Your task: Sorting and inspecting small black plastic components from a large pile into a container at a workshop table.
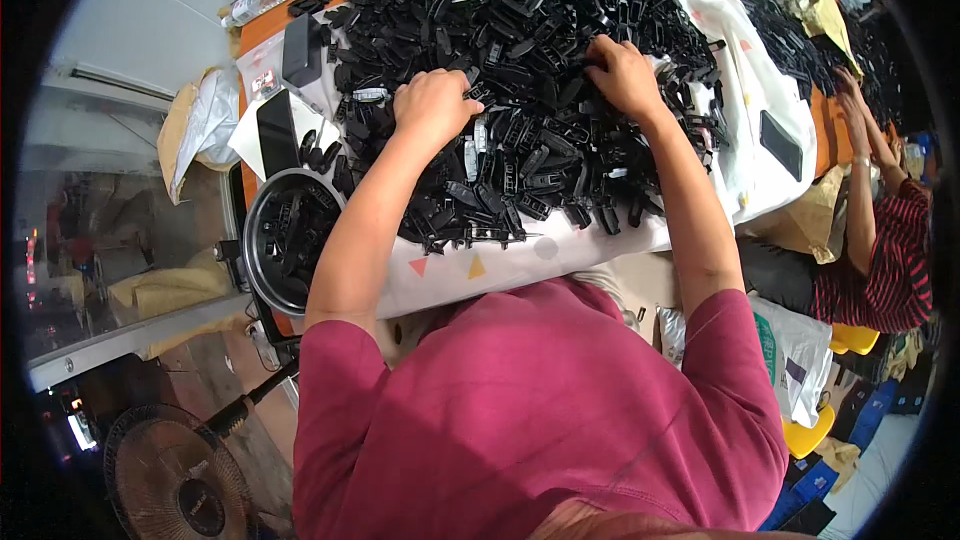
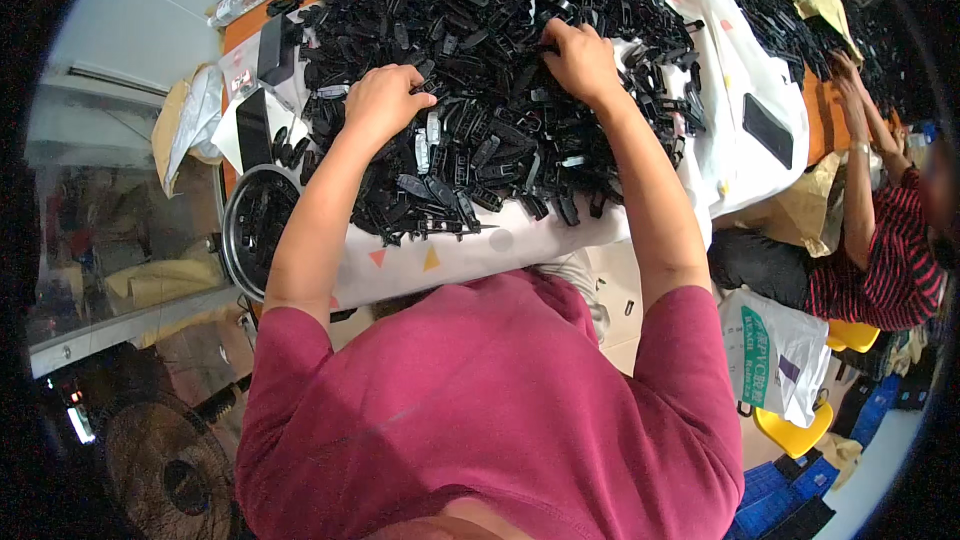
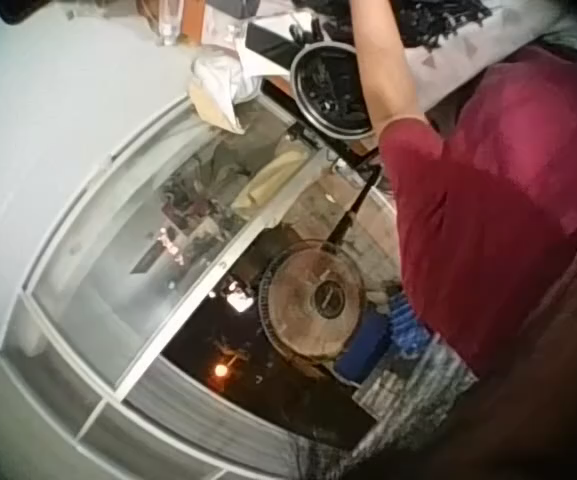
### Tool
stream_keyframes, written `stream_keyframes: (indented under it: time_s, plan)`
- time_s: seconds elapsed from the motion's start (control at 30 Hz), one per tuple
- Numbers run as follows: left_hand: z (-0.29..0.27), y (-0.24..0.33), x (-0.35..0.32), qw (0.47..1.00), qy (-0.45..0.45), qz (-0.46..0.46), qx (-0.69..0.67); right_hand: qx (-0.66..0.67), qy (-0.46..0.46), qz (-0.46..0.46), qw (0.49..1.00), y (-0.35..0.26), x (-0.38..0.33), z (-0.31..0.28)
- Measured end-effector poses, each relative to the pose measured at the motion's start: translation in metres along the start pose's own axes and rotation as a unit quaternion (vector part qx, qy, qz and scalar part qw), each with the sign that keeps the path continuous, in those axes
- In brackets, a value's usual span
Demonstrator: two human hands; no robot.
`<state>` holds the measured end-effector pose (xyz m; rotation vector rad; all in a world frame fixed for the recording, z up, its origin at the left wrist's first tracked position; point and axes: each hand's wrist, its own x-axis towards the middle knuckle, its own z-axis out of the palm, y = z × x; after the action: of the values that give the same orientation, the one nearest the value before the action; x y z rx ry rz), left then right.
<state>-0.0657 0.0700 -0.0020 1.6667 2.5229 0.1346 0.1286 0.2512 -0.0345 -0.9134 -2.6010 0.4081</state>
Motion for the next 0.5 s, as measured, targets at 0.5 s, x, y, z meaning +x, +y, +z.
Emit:
stream_keyframes:
  time_s: [0.5]
  plan:
    - [-0.038,0.024,-0.031,0.570,-0.133,0.038,-0.810,0.284,0.107,-0.134,0.943,-0.105,-0.040,-0.049]
